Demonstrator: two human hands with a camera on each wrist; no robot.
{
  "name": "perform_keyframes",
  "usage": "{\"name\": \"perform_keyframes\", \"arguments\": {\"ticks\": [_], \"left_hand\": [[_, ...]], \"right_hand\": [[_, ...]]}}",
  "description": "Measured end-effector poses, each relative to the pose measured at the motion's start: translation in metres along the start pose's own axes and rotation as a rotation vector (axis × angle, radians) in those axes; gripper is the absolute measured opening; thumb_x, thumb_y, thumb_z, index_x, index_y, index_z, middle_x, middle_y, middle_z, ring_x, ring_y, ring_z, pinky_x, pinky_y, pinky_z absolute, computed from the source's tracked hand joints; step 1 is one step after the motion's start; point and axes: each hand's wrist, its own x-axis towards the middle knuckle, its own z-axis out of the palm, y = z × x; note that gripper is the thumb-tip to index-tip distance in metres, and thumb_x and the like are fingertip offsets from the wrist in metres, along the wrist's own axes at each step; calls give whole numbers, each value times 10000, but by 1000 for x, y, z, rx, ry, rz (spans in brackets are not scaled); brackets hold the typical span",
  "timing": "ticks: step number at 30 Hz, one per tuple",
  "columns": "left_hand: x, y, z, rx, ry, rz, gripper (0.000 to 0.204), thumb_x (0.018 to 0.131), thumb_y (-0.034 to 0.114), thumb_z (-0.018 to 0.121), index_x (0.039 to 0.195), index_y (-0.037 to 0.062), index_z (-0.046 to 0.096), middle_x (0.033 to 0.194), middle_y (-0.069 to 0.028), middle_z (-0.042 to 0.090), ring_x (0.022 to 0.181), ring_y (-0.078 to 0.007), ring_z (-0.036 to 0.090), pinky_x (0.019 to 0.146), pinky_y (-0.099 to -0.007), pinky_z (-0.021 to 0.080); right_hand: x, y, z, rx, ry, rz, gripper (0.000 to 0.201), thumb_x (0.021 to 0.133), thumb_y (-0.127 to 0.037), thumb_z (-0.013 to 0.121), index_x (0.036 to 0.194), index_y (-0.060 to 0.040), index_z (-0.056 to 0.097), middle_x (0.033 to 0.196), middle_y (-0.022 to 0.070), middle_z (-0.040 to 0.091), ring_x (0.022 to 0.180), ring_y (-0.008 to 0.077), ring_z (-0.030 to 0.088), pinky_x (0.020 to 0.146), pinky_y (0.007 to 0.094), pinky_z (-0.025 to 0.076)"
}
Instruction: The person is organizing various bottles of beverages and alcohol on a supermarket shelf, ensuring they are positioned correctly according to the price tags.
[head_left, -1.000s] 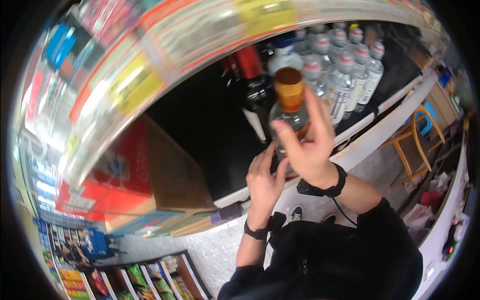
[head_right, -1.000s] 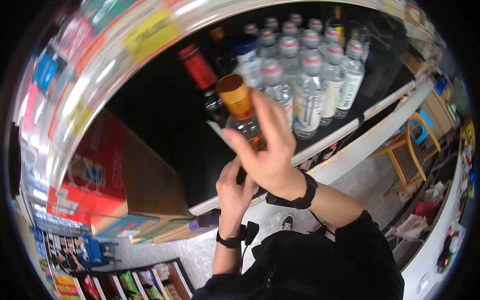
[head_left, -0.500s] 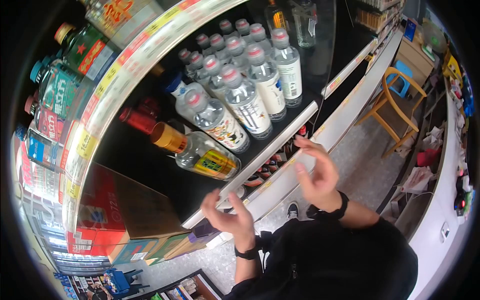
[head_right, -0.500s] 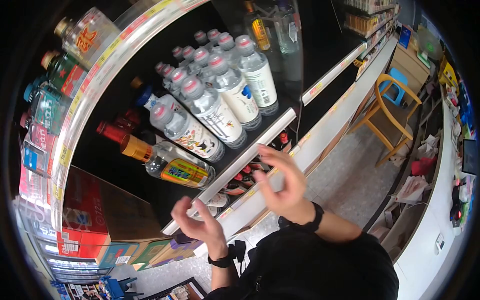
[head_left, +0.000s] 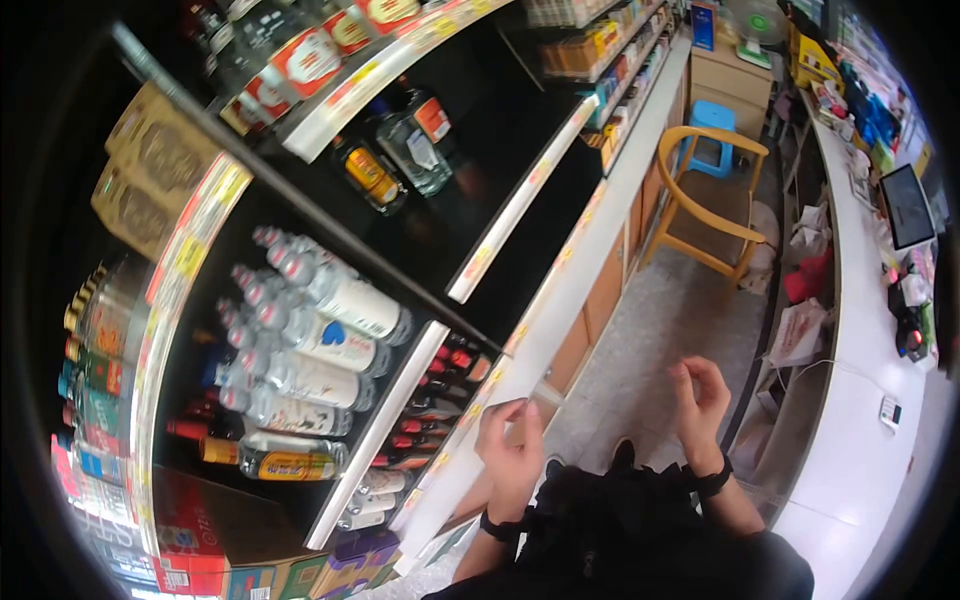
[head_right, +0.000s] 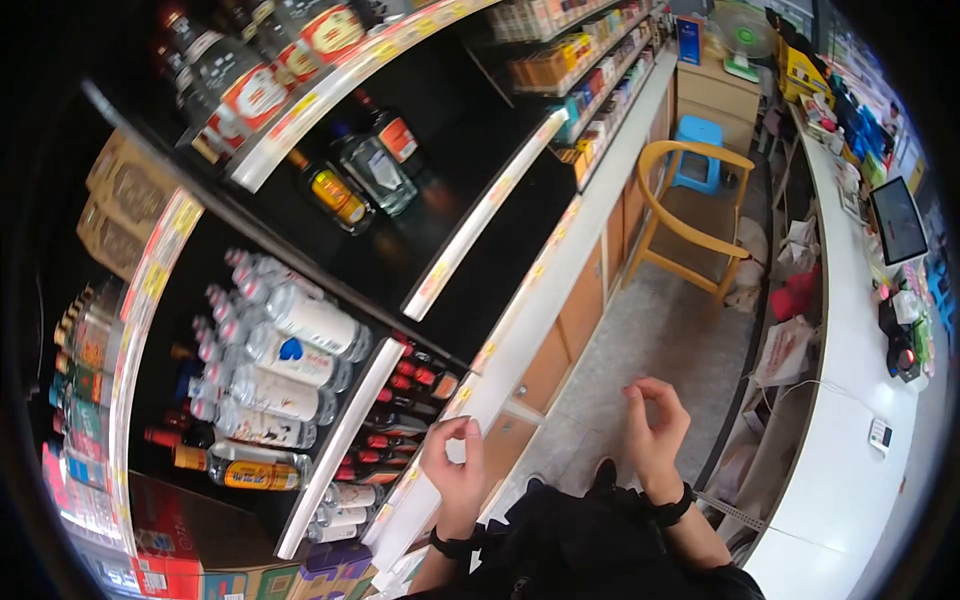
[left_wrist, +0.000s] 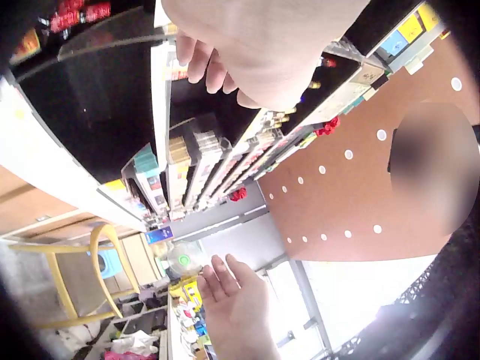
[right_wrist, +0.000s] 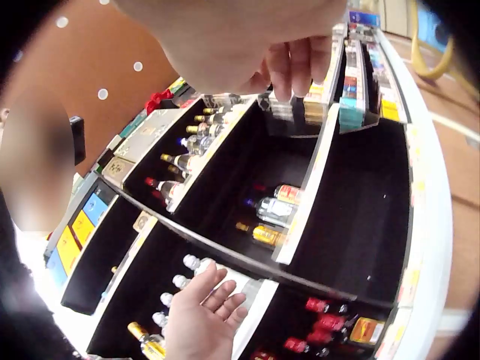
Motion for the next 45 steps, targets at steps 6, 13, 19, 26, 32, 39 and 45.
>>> {"name": "perform_keyframes", "arguments": {"ticks": [6,13,19,26,32,39,45], "left_hand": [[25,25,56,-107,-121,1,75,863,11,702,920,-23,666,844,-101,679,744,-169,634,700,-275,496],[70,5,91,-108,-103,-2,103,839,45,737,904,-5,674,836,-110,681,721,-212,653,667,-304,519],[126,-14,127,-135,-13,-9,78,852,16,716,901,-10,662,841,-101,677,720,-176,636,679,-273,504],[171,-11,145,-139,14,45,146,877,-15,684,1009,-19,621,870,-91,665,745,-139,626,705,-253,499],[224,-1,138,-157,351,-112,293,916,75,678,1166,-8,549,963,-73,646,861,-129,609,809,-267,471],[303,20,112,345,636,-273,751,853,295,774,1419,7,374,1304,-155,520,1255,-263,467,1072,-414,323],[345,-15,97,698,612,-357,1172,698,546,835,1432,-131,221,1406,-354,390,1340,-414,401,1090,-472,361]], "right_hand": [[25,10,-34,45,124,89,85,948,-39,625,1008,20,629,902,45,655,844,117,625,793,260,482],[63,30,-12,76,80,112,87,953,-31,604,1023,18,624,895,48,655,856,121,631,810,253,478],[134,40,36,51,-40,100,135,959,-107,641,1030,6,621,890,39,648,836,113,620,773,249,483],[197,23,94,69,-197,84,85,918,-47,667,960,28,664,862,63,689,827,116,633,792,263,493],[233,39,133,161,-435,56,94,916,-51,671,971,25,668,867,77,708,808,127,650,771,264,504],[274,48,138,461,-561,43,87,912,2,652,993,33,644,878,98,692,791,141,663,748,265,512],[309,45,144,541,-709,-11,101,904,23,660,998,37,627,911,109,683,807,144,666,740,255,512]]}}
